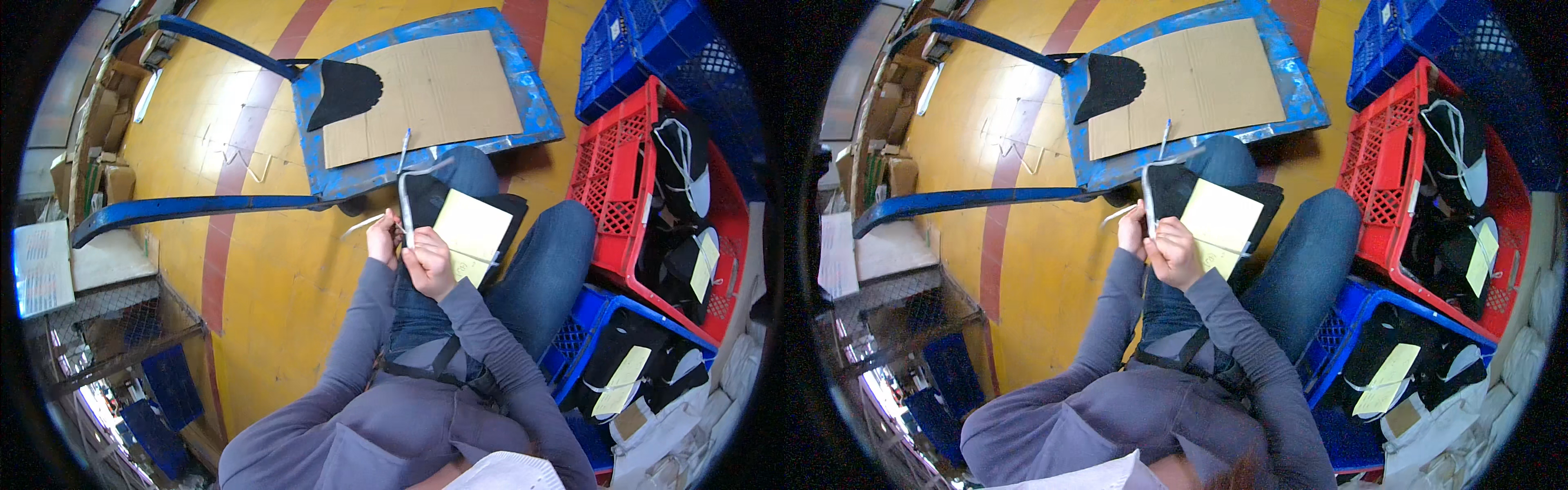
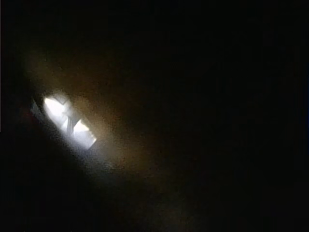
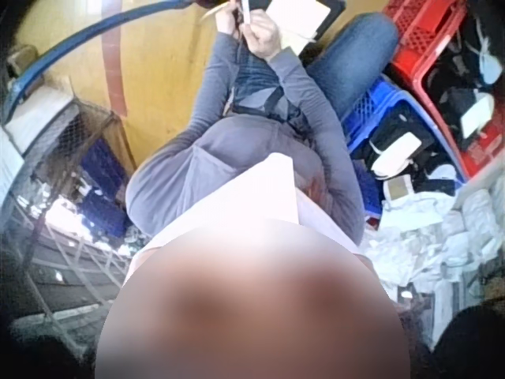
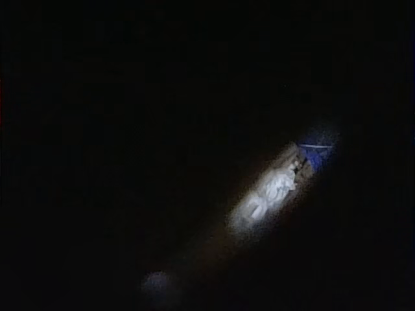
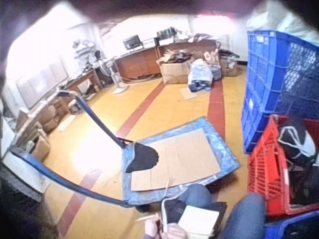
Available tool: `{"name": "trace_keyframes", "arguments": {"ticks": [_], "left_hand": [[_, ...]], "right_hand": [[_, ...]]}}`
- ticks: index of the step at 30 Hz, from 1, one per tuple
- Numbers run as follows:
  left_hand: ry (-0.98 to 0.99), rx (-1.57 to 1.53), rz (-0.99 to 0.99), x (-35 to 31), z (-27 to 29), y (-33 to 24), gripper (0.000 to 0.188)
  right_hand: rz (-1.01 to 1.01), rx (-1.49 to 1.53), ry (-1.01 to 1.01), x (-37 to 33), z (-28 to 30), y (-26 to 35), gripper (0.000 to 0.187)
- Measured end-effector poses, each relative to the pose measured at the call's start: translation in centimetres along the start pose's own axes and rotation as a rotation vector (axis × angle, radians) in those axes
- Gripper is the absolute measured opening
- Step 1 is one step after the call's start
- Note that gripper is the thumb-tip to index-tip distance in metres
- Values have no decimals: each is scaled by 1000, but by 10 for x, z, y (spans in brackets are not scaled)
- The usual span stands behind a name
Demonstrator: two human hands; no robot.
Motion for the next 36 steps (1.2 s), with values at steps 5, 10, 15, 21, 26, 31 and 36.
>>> {"name": "trace_keyframes", "arguments": {"ticks": [5,10,15,21,26,31,36], "left_hand": [[96,-49,113,22,6,12,27],[28,-184,265,16,9,20,23],[63,-164,200,13,3,18,22],[16,-234,349,34,28,33,19],[201,-202,389,24,12,27,25],[334,-191,6,-47,-48,-41,26],[1013,210,-356,-81,-106,-117,31]], "right_hand": [[-102,-297,35,15,36,15,11],[-710,-45,-518,-56,91,-7,26],[-853,200,-978,-92,95,-28,35],[-890,435,-1209,-101,90,-45,41],[-989,833,-1262,-113,88,-60,36],[-765,830,-1163,-58,111,-33,35],[-308,920,-620,-7,142,-45,49]]}}
Point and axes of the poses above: each hand's wrist, its own x-axis towards the middle knuckle, its own z-axis out of the back of the hand, y = z × x, the point moved 6 cm from there along x, towards the middle knuckle, and after that the axes turned 10 degrees about z, right-handed, at the moved point
